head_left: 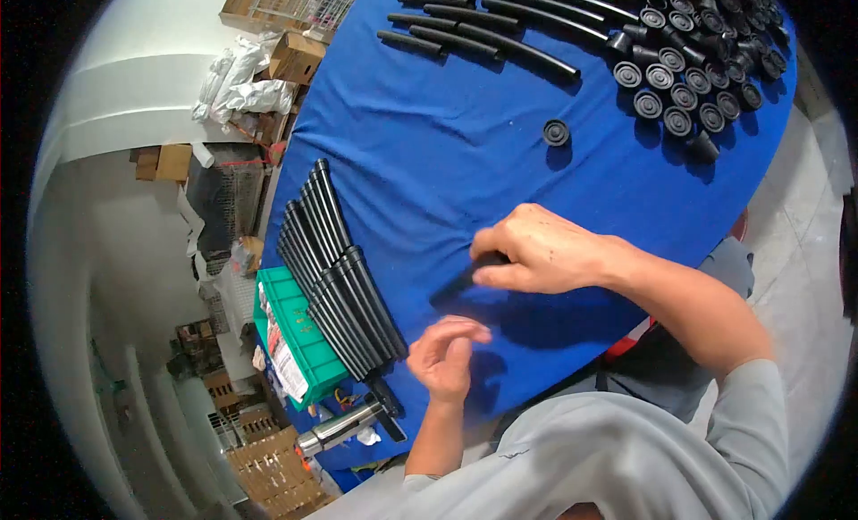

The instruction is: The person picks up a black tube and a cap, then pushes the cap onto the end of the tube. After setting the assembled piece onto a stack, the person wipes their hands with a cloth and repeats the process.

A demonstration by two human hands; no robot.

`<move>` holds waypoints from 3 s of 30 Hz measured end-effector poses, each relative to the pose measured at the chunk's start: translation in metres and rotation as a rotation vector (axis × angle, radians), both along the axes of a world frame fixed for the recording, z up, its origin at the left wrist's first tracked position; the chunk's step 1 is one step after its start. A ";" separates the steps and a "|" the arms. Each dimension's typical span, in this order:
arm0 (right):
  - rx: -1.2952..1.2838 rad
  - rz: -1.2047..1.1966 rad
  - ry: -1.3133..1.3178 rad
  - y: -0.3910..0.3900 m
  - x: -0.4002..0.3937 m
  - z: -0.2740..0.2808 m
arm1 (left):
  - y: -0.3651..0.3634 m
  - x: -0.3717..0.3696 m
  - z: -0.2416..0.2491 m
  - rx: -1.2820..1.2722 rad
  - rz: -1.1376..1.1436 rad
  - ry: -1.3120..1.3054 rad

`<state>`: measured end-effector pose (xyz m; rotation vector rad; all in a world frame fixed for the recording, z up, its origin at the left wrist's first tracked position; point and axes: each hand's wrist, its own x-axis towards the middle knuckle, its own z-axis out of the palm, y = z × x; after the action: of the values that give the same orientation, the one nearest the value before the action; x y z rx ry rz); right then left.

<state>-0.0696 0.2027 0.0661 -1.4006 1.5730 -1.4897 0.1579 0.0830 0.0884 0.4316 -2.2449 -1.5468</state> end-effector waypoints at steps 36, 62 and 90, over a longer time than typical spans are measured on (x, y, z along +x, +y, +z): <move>0.180 -0.311 -0.681 -0.010 -0.038 -0.022 | -0.049 -0.153 -0.081 1.258 -0.067 0.477; 0.210 -0.358 -0.050 -0.009 -0.030 -0.008 | -0.032 -0.153 -0.080 1.239 0.079 0.452; 0.201 -0.352 0.019 -0.009 -0.026 -0.012 | -0.033 -0.151 -0.081 1.184 0.119 0.364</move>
<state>-0.0956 0.1936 0.0541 -1.0673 1.9979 -1.4607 0.0070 0.0496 0.0075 0.4955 -0.8301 -2.4840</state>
